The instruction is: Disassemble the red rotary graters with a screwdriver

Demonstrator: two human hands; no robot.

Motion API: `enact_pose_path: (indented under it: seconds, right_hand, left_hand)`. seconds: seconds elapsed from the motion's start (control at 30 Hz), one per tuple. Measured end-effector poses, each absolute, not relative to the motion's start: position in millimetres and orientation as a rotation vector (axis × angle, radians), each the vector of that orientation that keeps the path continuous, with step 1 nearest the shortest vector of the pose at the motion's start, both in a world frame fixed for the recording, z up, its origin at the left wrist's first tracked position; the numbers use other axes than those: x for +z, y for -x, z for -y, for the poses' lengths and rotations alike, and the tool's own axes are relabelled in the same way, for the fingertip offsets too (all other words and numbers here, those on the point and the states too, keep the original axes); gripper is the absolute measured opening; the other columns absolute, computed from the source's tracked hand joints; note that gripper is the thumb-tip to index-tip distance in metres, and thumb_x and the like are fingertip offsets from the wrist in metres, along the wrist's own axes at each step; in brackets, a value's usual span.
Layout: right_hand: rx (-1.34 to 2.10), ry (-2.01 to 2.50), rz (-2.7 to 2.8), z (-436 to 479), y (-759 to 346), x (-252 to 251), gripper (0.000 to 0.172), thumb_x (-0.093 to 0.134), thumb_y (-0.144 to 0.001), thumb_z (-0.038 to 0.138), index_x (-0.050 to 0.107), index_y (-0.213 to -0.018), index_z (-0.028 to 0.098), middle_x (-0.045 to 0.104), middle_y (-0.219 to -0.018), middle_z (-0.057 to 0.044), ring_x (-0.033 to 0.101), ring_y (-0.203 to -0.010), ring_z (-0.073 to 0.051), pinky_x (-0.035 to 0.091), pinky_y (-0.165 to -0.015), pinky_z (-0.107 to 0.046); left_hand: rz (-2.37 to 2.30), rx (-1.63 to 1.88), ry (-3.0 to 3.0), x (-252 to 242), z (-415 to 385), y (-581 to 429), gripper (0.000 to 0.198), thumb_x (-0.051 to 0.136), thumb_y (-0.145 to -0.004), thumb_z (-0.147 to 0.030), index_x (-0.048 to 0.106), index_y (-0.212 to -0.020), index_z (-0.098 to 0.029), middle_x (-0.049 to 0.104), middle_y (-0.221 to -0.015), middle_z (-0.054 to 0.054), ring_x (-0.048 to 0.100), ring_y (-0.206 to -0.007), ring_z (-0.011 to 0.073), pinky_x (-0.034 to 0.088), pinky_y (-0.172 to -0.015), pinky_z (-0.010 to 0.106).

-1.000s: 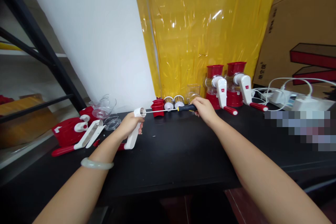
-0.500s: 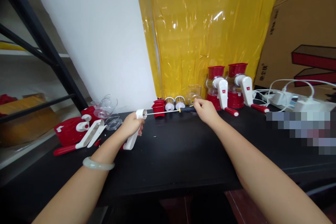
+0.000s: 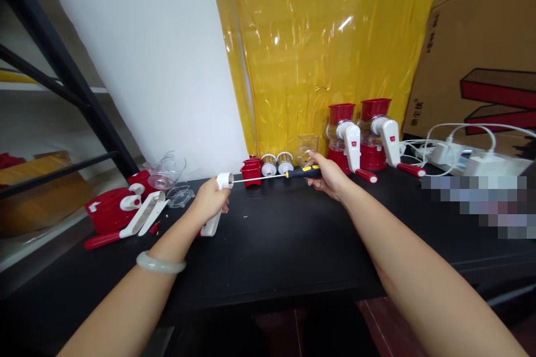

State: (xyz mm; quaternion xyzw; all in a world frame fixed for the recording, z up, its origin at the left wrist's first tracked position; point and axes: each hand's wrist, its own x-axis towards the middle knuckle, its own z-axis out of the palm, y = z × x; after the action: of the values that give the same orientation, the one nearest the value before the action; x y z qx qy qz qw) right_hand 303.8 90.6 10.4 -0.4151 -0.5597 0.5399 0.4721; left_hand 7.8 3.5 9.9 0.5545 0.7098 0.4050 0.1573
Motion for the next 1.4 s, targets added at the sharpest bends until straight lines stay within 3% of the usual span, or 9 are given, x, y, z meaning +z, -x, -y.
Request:
enact_pose_path:
  seconds: [0.17, 0.3, 0.47, 0.63, 0.8, 0.9, 1.0, 1.2, 1.4]
  right_hand:
    - [1.276, 1.214, 1.455, -95, -305, 4, 0.043, 0.052, -0.084, 0.056, 0.051, -0.060, 0.020, 0.034, -0.034, 0.004, 0.022, -0.030, -0.008, 0.014, -0.035, -0.023]
    - [0.857, 1.067, 1.615, -101, -305, -1, 0.044, 0.052, -0.082, 0.057, 0.048, -0.057, 0.021, 0.039, -0.042, 0.003, 0.036, -0.039, -0.011, 0.026, -0.040, -0.025]
    - [0.369, 0.823, 1.796, -92, -309, 6, 0.034, 0.050, -0.085, 0.046, 0.054, -0.064, 0.019, 0.050, -0.059, 0.001, 0.049, -0.061, -0.014, 0.038, -0.059, -0.026]
    - [0.767, 0.826, 1.613, -83, -303, 13, 0.035, 0.063, -0.078, 0.050, 0.050, -0.064, 0.021, 0.049, -0.056, 0.002, 0.046, -0.053, -0.012, 0.037, -0.051, -0.026]
    - [1.343, 1.087, 1.319, -91, -306, 11, 0.046, 0.056, -0.080, 0.065, 0.047, -0.066, 0.022, 0.045, -0.042, 0.002, 0.032, -0.032, -0.009, 0.022, -0.035, -0.023]
    - [1.293, 1.202, 1.393, -97, -307, 4, 0.052, 0.052, -0.083, 0.069, 0.041, -0.059, 0.023, 0.034, -0.032, 0.004, 0.022, -0.028, -0.008, 0.014, -0.033, -0.023]
    - [1.188, 1.067, 1.453, -100, -304, -1, 0.050, 0.056, -0.082, 0.065, 0.038, -0.059, 0.024, 0.029, -0.034, 0.007, 0.023, -0.031, -0.007, 0.017, -0.035, -0.023]
    - [0.678, 0.817, 1.674, -98, -306, 2, 0.046, 0.060, -0.081, 0.062, 0.050, -0.066, 0.020, 0.047, -0.059, 0.003, 0.045, -0.054, -0.011, 0.036, -0.050, -0.023]
    - [0.867, 0.689, 1.562, -104, -311, 1, 0.046, 0.074, -0.068, 0.061, 0.060, -0.084, 0.020, 0.063, -0.081, 0.000, 0.054, -0.067, -0.011, 0.044, -0.062, -0.024]
  left_hand:
    - [-2.060, 1.230, -1.712, 9, -3, -7, 0.016, 0.055, -0.074, -0.019, 0.052, -0.090, -0.020, 0.063, -0.063, 0.001, 0.064, -0.046, 0.0182, 0.047, -0.047, 0.025]
    - [-2.004, 1.207, -1.606, 13, -2, -9, 0.013, 0.055, -0.071, -0.016, 0.050, -0.082, -0.021, 0.057, -0.052, -0.003, 0.060, -0.040, 0.0179, 0.046, -0.042, 0.024]
    - [-1.893, 1.107, -1.334, 20, 2, -8, 0.013, 0.054, -0.065, -0.013, 0.048, -0.075, -0.020, 0.053, -0.046, -0.003, 0.053, -0.036, 0.0166, 0.046, -0.039, 0.027]
    - [-1.762, 1.052, -1.288, 20, 3, -7, 0.011, 0.054, -0.066, -0.014, 0.049, -0.073, -0.020, 0.053, -0.047, -0.002, 0.052, -0.037, 0.0156, 0.048, -0.043, 0.029]
    - [-2.103, 1.116, -1.647, 11, -1, -10, 0.016, 0.059, -0.070, -0.018, 0.052, -0.084, -0.021, 0.061, -0.058, 0.002, 0.063, -0.050, 0.0218, 0.048, -0.053, 0.030]
    - [-2.188, 1.205, -1.752, 7, -3, -7, 0.018, 0.061, -0.073, -0.022, 0.054, -0.090, -0.020, 0.065, -0.065, 0.004, 0.066, -0.057, 0.0223, 0.047, -0.059, 0.029]
    - [-2.128, 1.263, -1.693, 5, -6, -3, 0.018, 0.060, -0.075, -0.022, 0.052, -0.092, -0.020, 0.064, -0.064, 0.001, 0.063, -0.049, 0.0187, 0.045, -0.053, 0.026]
    - [-1.911, 1.243, -1.393, 10, -8, -4, 0.012, 0.055, -0.069, -0.015, 0.049, -0.078, -0.020, 0.053, -0.049, -0.005, 0.056, -0.037, 0.0168, 0.045, -0.042, 0.026]
    - [-1.793, 1.263, -1.281, 13, -5, -11, 0.011, 0.053, -0.064, -0.013, 0.048, -0.071, -0.020, 0.051, -0.046, -0.004, 0.052, -0.035, 0.0164, 0.047, -0.039, 0.029]
